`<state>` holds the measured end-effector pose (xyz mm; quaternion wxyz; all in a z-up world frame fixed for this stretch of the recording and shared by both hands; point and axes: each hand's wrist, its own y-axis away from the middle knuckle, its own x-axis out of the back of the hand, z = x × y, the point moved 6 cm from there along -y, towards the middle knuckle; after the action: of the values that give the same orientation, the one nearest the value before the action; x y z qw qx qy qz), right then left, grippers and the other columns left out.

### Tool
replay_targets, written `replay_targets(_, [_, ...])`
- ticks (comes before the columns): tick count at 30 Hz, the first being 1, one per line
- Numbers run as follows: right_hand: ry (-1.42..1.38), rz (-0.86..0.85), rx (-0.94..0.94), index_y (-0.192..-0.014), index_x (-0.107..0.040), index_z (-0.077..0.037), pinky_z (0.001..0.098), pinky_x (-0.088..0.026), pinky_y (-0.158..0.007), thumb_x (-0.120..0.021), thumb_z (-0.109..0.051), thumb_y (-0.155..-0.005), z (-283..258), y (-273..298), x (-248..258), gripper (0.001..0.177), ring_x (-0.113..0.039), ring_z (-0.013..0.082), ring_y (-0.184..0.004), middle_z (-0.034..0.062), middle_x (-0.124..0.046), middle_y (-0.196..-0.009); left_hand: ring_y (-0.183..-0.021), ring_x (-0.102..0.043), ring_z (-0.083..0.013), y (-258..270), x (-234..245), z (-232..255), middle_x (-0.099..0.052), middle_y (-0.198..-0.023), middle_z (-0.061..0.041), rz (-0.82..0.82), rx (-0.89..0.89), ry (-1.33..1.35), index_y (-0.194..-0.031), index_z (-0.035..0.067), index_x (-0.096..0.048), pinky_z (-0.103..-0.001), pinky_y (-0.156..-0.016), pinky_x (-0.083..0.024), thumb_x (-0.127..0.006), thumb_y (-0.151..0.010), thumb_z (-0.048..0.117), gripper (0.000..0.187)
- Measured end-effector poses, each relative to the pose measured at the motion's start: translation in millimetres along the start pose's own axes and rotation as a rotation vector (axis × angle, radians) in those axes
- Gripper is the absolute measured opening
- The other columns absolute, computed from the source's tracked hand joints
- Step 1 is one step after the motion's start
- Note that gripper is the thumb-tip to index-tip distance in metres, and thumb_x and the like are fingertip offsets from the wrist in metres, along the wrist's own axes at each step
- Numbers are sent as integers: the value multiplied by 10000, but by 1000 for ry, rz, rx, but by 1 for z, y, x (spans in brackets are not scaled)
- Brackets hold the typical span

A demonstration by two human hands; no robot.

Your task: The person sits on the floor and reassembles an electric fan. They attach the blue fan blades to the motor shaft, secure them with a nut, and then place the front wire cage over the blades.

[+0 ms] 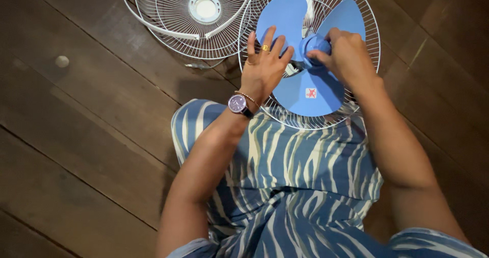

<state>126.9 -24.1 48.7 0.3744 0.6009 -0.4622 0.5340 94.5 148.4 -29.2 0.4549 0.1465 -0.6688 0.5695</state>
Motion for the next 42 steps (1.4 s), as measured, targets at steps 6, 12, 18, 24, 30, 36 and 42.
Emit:
replay_targets(6, [-262,58,211,-1248,-699,-3,407,-564,-778,-836,-242,-852,-5,7,20,482,-701,351,-909,211,-676,-1067,-1482,-409,-287,1,1,0,-606,-1376,-33,7,2,20,-1244,226,-686,-633,-1228,-25,-605,-966,155,298])
replay_targets(12, [-121,48,107,-1199,-693,-9,428,-554,-809,-871,-241,-919,-5,8,13,405,-697,337,-896,178,-694,-1018,-1480,-414,-287,1,4,-1,-605,-1380,-37,17,3,67,-1238,220,-690,-621,-1232,-46,-610,-964,156,293])
replay_targets(18, [-295,12,56,-1297,-658,-41,392,-562,-763,-881,-200,-806,-2,10,18,562,-693,299,-871,178,-665,-1084,-1470,-418,-285,0,8,-1,-606,-1373,-35,21,1,31,-1239,222,-696,-628,-1233,-45,-603,-967,160,295])
replay_targets(24, [-279,102,230,-1242,-705,-22,394,-570,-824,-851,-156,-844,-8,15,12,444,-699,303,-945,182,-655,-1078,-1475,-421,-282,-1,9,-1,-604,-1376,-38,24,10,63,-1239,221,-697,-619,-1237,-44,-599,-980,157,284])
replay_targets(30, [-49,22,-16,-1137,-687,33,424,-546,-828,-880,-407,-892,7,1,-2,539,-681,340,-927,193,-687,-1032,-1475,-414,-276,0,6,-2,-602,-1384,-31,12,12,55,-1245,233,-688,-621,-1232,-45,-596,-964,150,308])
replay_targets(36, [-346,41,176,-1324,-697,-38,374,-567,-805,-819,-260,-805,-3,14,16,577,-699,271,-966,168,-651,-1136,-1478,-410,-270,0,2,-1,-604,-1379,-19,3,22,45,-1242,230,-684,-629,-1229,-37,-592,-975,150,293])
replay_targets(42, [-120,128,141,-1131,-686,12,417,-539,-762,-928,-336,-835,-1,4,4,517,-664,332,-854,181,-658,-968,-1482,-408,-271,1,2,-2,-608,-1380,-23,14,21,56,-1244,232,-687,-624,-1235,-37,-589,-981,154,290])
